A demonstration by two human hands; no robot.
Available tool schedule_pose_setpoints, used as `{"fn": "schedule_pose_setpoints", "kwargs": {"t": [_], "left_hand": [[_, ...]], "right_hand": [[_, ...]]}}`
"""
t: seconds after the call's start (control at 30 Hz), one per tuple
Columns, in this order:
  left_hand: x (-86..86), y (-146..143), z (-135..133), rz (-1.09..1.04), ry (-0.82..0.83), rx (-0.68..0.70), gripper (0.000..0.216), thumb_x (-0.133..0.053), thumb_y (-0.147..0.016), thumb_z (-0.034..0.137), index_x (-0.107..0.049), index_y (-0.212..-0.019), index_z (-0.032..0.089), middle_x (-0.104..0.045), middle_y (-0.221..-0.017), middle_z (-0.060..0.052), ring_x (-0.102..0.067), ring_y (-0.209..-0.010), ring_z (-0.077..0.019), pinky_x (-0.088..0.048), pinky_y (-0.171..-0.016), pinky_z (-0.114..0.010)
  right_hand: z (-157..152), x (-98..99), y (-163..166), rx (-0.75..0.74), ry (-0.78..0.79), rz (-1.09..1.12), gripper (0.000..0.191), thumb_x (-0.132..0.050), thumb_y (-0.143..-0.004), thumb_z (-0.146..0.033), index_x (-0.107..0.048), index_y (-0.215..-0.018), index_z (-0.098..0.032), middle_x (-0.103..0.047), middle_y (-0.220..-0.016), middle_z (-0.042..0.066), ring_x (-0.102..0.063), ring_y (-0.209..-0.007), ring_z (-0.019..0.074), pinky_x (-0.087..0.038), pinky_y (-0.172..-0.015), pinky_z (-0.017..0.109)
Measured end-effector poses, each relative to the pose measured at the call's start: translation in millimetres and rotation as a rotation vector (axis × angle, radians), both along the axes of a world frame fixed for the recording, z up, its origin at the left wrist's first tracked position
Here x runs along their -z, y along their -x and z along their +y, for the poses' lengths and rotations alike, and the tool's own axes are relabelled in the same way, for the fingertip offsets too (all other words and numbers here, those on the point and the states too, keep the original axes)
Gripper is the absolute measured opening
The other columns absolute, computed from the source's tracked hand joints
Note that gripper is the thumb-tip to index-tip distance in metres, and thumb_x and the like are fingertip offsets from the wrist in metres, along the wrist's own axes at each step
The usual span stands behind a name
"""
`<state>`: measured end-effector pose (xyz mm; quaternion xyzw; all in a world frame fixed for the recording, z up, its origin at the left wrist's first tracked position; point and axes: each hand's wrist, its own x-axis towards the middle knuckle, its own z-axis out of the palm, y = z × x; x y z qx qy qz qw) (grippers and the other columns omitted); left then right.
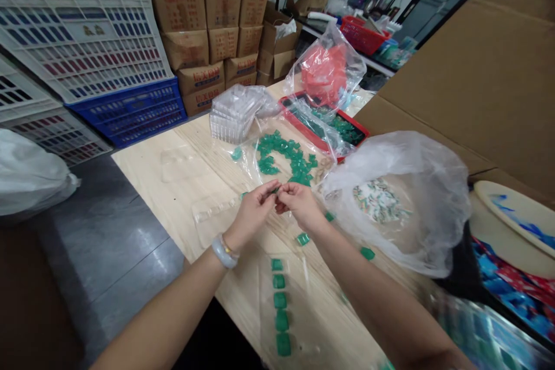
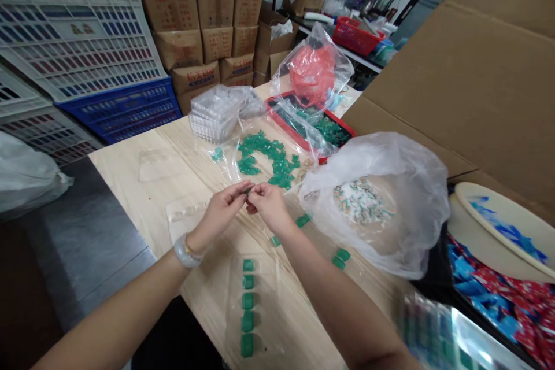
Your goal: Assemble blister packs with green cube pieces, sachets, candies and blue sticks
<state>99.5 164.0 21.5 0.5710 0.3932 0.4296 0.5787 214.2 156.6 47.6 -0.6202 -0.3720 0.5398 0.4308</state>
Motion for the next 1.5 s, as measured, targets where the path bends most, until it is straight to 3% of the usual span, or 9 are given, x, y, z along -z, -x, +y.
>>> {"fn": "schedule_pose_setpoints", "kwargs": {"t": [0.2,0.5,0.7,0.83,1.03,1.13,1.23,1.37,1.5], "left_hand": [[-4.0,-4.6,18.5,-0.185,0.238,0.116,0.027,-0.058,-0.071,0.03,-0.062,-0.09,0.011,-0.063,-0.08,-0.005,-0.055,-0.066,-0.0106,-0.045,-0.063,-0.024],[-12.6,1.4,25.0,-0.146,0.207,0.227,0.016,-0.059,-0.064,0.018,-0.055,-0.078,0.011,-0.053,-0.068,0.002,-0.048,-0.057,-0.006,-0.04,-0.057,-0.02],[-19.6,3.9,25.6,-0.021,0.039,0.232,0.014,-0.054,-0.064,0.013,-0.05,-0.078,0.014,-0.049,-0.067,0.003,-0.046,-0.059,-0.0062,-0.038,-0.056,-0.019],[-18.5,8.4,26.8,0.175,-0.162,0.179,0.019,-0.049,-0.067,0.01,-0.054,-0.085,0.015,-0.054,-0.072,0.001,-0.05,-0.065,-0.0088,-0.041,-0.061,-0.021],[-13.8,1.3,20.8,0.234,-0.17,0.038,0.027,-0.046,-0.068,0.008,-0.058,-0.092,0.015,-0.061,-0.086,-0.004,-0.056,-0.078,-0.0125,-0.045,-0.073,-0.025],[-12.6,0.9,18.9,0.247,-0.174,0.008,0.028,-0.046,-0.064,0.004,-0.061,-0.085,0.015,-0.062,-0.085,-0.003,-0.056,-0.079,-0.0127,-0.045,-0.075,-0.026],[-10.6,6.3,19.5,0.149,0.046,0.001,0.02,-0.048,-0.065,0.005,-0.061,-0.079,0.014,-0.061,-0.073,-0.001,-0.055,-0.064,-0.0102,-0.047,-0.065,-0.025],[-12.8,10.7,13.6,-0.202,0.499,0.096,0.012,-0.056,-0.068,0.012,-0.058,-0.08,0.012,-0.059,-0.064,0.0,-0.055,-0.053,-0.007,-0.046,-0.055,-0.02],[-17.6,9.0,-1.9,-0.33,0.614,0.144,0.01,-0.06,-0.068,0.018,-0.058,-0.075,0.011,-0.063,-0.068,-0.005,-0.056,-0.053,-0.0066,-0.046,-0.053,-0.017]], "right_hand": [[0.9,-9.0,-10.0,-0.028,-0.102,0.018,0.012,-0.059,-0.055,-0.022,-0.05,-0.057,-0.015,-0.046,-0.039,-0.007,-0.037,-0.034,0.0036,-0.029,-0.035,0.016],[-2.4,1.5,-22.8,-0.106,0.014,0.497,0.016,-0.062,-0.057,-0.021,-0.047,-0.055,-0.016,-0.041,-0.042,-0.007,-0.033,-0.036,0.0034,-0.024,-0.038,0.018],[-4.3,1.0,-28.9,-0.188,0.068,0.557,0.017,-0.057,-0.061,-0.024,-0.042,-0.06,-0.018,-0.031,-0.046,-0.008,-0.027,-0.038,0.004,-0.021,-0.039,0.018],[-8.5,-1.4,-24.7,-0.135,0.043,0.448,0.019,-0.058,-0.061,-0.029,-0.041,-0.062,-0.019,-0.034,-0.048,-0.008,-0.031,-0.04,0.0054,-0.028,-0.04,0.019],[-11.2,3.8,-11.5,-0.031,-0.159,-0.195,0.016,-0.057,-0.064,-0.028,-0.045,-0.062,-0.018,-0.042,-0.047,-0.007,-0.041,-0.041,0.0072,-0.032,-0.042,0.02],[-10.8,3.4,-14.8,-0.039,-0.166,-0.362,0.01,-0.054,-0.063,-0.022,-0.046,-0.059,-0.018,-0.041,-0.045,-0.007,-0.041,-0.041,0.0075,-0.031,-0.041,0.02],[-12.7,-2.5,-21.7,-0.034,-0.224,-0.307,0.007,-0.051,-0.067,-0.023,-0.05,-0.065,-0.017,-0.044,-0.05,-0.005,-0.043,-0.044,0.0081,-0.036,-0.044,0.021],[-18.7,-7.6,-23.5,-0.172,-0.47,-0.351,0.023,-0.053,-0.073,-0.025,-0.056,-0.095,-0.021,-0.055,-0.084,0.002,-0.052,-0.069,0.0111,-0.044,-0.066,0.026],[-25.0,-6.0,-15.7,-0.354,-0.56,-0.497,0.021,-0.054,-0.076,-0.024,-0.06,-0.095,-0.023,-0.054,-0.087,0.004,-0.051,-0.078,0.0133,-0.044,-0.072,0.029]]}}
